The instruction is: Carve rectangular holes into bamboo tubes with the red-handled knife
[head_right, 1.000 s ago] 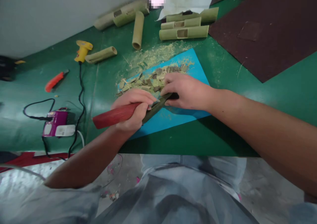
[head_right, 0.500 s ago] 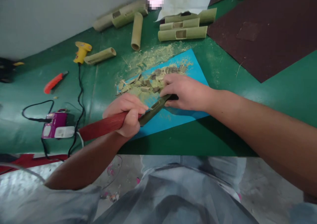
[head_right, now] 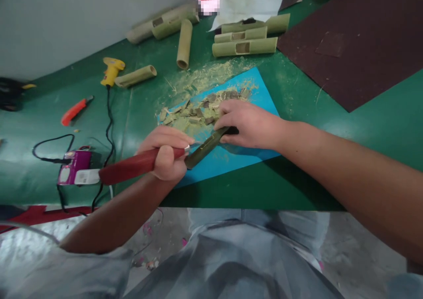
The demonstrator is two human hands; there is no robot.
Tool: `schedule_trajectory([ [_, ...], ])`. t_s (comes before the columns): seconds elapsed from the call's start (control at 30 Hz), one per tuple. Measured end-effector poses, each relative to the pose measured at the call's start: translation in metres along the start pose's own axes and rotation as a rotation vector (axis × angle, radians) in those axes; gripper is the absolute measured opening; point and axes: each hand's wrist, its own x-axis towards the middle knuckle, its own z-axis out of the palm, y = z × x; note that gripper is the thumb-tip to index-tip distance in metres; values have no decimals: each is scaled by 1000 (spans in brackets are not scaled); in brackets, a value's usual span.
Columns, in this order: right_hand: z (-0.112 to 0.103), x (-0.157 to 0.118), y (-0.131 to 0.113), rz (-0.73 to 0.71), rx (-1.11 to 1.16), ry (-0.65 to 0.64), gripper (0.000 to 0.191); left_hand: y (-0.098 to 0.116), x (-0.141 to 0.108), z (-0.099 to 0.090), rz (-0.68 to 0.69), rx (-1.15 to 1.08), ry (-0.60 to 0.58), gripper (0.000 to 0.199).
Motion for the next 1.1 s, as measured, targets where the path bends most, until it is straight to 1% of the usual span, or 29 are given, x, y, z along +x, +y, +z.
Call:
schedule_trajectory([
  [0.1,-1,1,-1,12,4,-18,22,0,3,-2,-59,18,-117,26],
  [0.17,-1,2,-2,17,2,-28,21,1,3,-3,-113,23,-165,20],
  [0.27,-1,2,-3,18,-9,-27,21,2,3,-4,-151,30,-188,18],
  [0.5,-1,1,-3,24,-21,-15,22,7,8,-3,-140,66,-214,18],
  [0.63,-1,1,-2,-3,-20,-6,26,11,12,-3,-132,79,-249,19],
  [0.7,0,1,-1,-17,-13,-1,26,11,12,-2,-101,68,-238,20],
  [0.8,2,-1,1,-29,-11,19,21,10,10,1,-36,30,-170,25],
  [0.87,2,-1,1,-37,-8,28,19,9,9,2,-20,21,-117,29],
  [0.93,2,-2,1,-36,-2,24,19,8,8,3,-10,24,-88,30],
  [1.03,1,-2,0,-20,5,13,19,6,5,3,16,27,-68,31],
  [1.1,0,-1,-1,-10,2,8,18,5,3,2,7,32,-57,32],
])
